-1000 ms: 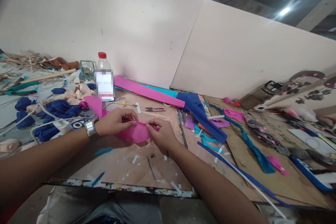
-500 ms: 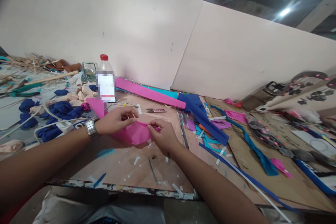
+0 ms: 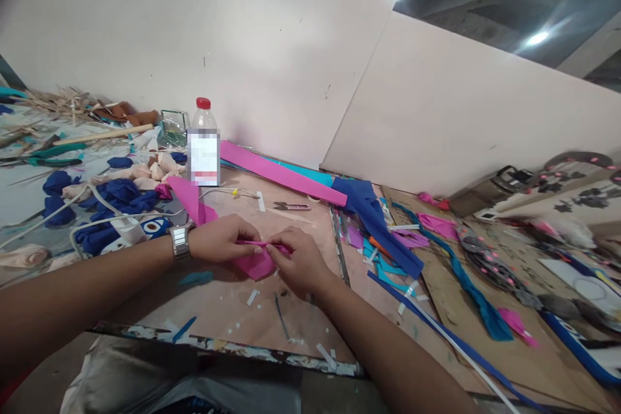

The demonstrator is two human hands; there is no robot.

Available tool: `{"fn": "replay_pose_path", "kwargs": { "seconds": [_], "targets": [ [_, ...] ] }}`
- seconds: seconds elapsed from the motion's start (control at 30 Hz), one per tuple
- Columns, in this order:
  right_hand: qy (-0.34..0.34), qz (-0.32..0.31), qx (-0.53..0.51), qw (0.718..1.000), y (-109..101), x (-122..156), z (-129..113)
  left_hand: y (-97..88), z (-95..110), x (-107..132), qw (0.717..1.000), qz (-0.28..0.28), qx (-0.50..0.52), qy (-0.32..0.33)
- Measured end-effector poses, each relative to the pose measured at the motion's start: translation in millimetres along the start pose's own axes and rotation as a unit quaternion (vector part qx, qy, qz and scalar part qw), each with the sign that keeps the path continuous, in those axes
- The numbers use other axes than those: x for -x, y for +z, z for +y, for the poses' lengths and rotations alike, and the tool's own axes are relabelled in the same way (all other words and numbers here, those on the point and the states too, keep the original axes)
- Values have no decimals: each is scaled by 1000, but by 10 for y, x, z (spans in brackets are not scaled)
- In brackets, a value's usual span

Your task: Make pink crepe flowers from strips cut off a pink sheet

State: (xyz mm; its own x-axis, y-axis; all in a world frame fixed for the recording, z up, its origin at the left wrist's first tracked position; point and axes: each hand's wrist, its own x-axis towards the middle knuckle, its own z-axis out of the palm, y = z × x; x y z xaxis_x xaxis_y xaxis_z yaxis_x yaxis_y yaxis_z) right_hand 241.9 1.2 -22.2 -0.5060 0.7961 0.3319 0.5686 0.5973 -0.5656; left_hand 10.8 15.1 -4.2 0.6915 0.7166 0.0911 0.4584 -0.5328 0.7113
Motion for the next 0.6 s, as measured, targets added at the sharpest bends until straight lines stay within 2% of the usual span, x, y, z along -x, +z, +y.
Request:
{"fn": "replay_pose_path", "kwargs": {
  "seconds": [0.13, 0.37, 0.6],
  "targets": [
    [-11, -6, 8, 1000, 10, 8, -4, 28, -22, -13, 1000, 2, -24, 8],
    [-1, -10, -5, 1000, 10, 5, -27, 29, -30, -12, 999, -12, 16, 25],
    [-22, -16, -7, 1000, 5, -3, -29, 33, -20, -4, 999, -28, 13, 18]
  ]
}}
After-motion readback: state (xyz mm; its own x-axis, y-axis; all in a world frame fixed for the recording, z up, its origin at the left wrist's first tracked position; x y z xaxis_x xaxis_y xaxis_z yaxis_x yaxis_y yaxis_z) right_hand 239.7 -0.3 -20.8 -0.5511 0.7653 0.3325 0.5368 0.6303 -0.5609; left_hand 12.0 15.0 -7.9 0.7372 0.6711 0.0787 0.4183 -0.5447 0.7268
